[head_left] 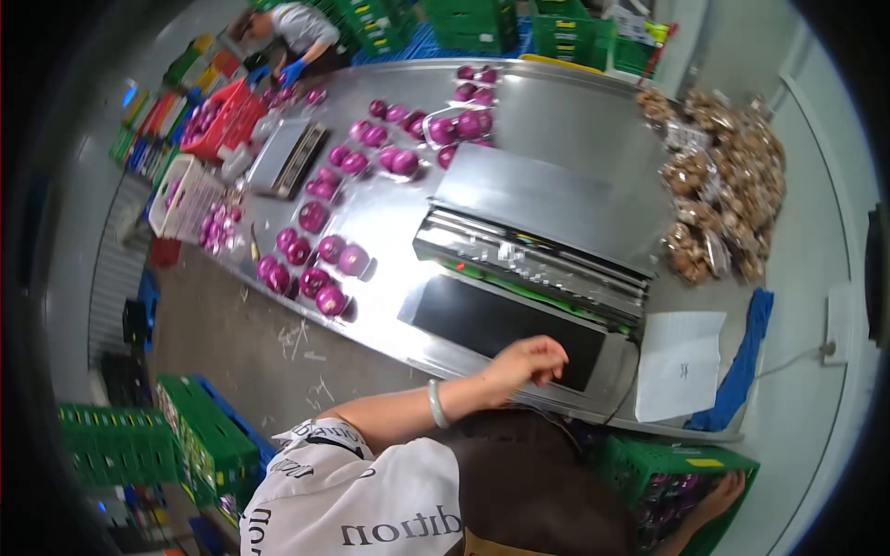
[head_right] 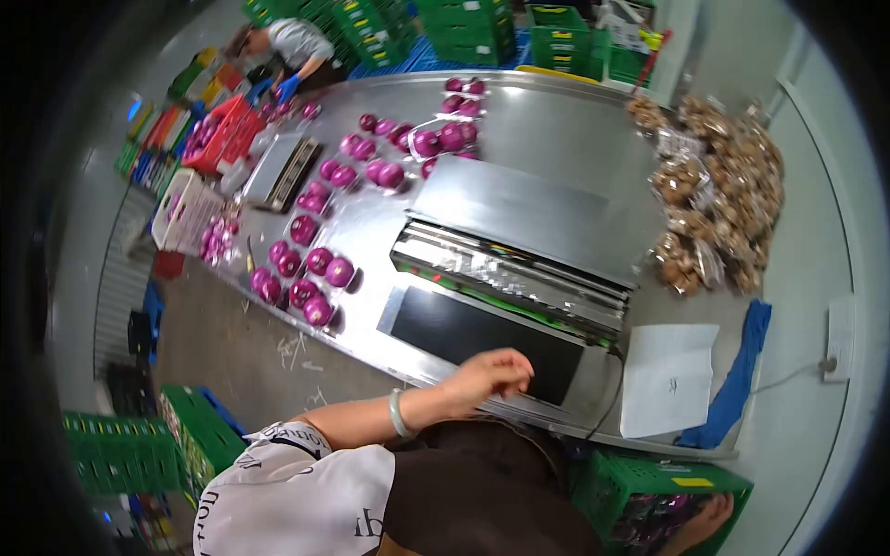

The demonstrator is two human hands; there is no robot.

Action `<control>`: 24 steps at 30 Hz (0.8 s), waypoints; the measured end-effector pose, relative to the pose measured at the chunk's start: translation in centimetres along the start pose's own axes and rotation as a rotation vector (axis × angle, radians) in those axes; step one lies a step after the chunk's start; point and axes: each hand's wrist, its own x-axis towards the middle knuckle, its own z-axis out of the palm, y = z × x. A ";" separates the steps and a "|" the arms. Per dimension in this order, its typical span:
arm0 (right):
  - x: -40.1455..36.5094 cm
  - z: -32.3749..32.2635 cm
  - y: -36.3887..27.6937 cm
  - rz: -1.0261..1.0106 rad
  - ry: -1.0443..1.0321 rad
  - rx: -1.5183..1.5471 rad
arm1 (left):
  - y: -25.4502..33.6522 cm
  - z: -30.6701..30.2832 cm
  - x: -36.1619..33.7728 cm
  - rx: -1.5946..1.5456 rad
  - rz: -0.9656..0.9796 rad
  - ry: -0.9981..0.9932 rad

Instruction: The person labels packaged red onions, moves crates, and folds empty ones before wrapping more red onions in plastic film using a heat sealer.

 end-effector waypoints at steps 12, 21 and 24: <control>-25.9 33.4 -37.5 -1.154 -1.458 0.285 | 9.4 -41.8 -13.4 0.810 0.357 1.365; -41.1 51.7 -41.6 -0.241 -1.886 0.109 | 10.4 -52.0 -11.3 1.126 0.026 1.174; -43.9 55.2 -39.9 -0.102 -1.769 0.051 | 11.4 -51.1 -11.4 1.038 -0.110 1.104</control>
